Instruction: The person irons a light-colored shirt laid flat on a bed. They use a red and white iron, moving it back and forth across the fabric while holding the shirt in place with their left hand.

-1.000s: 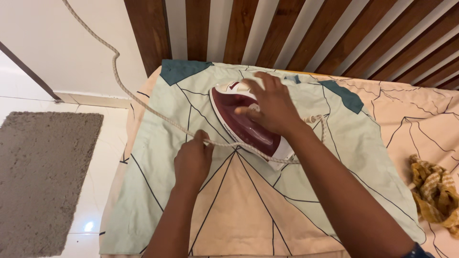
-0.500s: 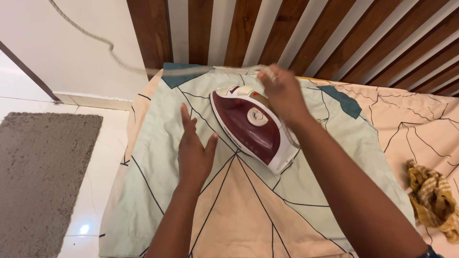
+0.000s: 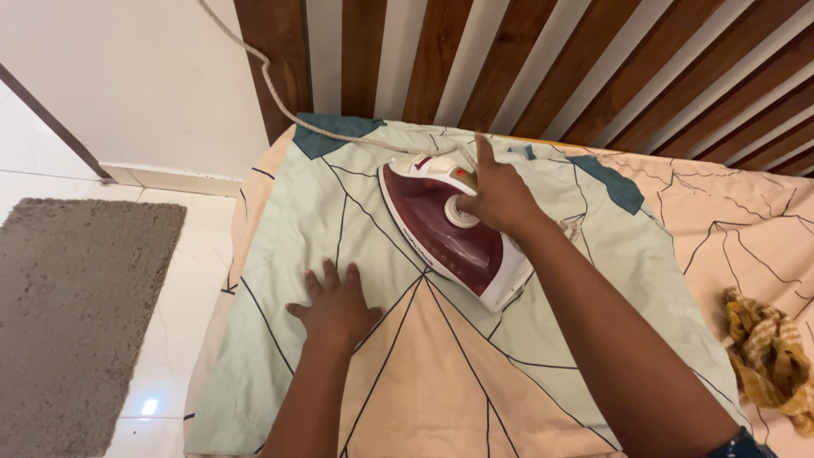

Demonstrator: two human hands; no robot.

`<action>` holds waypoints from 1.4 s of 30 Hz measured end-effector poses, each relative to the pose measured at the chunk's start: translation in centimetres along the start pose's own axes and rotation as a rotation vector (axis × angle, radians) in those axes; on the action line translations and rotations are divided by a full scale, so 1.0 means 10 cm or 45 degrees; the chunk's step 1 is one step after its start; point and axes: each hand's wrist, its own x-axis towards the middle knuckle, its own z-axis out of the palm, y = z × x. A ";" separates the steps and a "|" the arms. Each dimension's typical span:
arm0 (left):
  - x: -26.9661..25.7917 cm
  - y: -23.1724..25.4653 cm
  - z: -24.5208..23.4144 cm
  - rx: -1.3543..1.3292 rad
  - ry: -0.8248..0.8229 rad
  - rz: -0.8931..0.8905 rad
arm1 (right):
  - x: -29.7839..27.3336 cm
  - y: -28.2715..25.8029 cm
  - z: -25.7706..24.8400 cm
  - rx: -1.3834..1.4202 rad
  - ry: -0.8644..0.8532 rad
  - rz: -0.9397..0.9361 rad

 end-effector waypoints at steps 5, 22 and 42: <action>-0.07 -0.07 0.03 0.035 0.016 0.004 | -0.11 -0.09 -0.06 0.003 -0.046 -0.006; -0.13 -0.10 0.05 0.136 -0.061 -0.065 | -0.60 -0.16 -0.22 0.173 -0.371 -0.227; -0.04 0.01 0.08 0.197 -0.161 -0.062 | -0.29 -0.25 -0.16 -0.134 -0.104 -0.022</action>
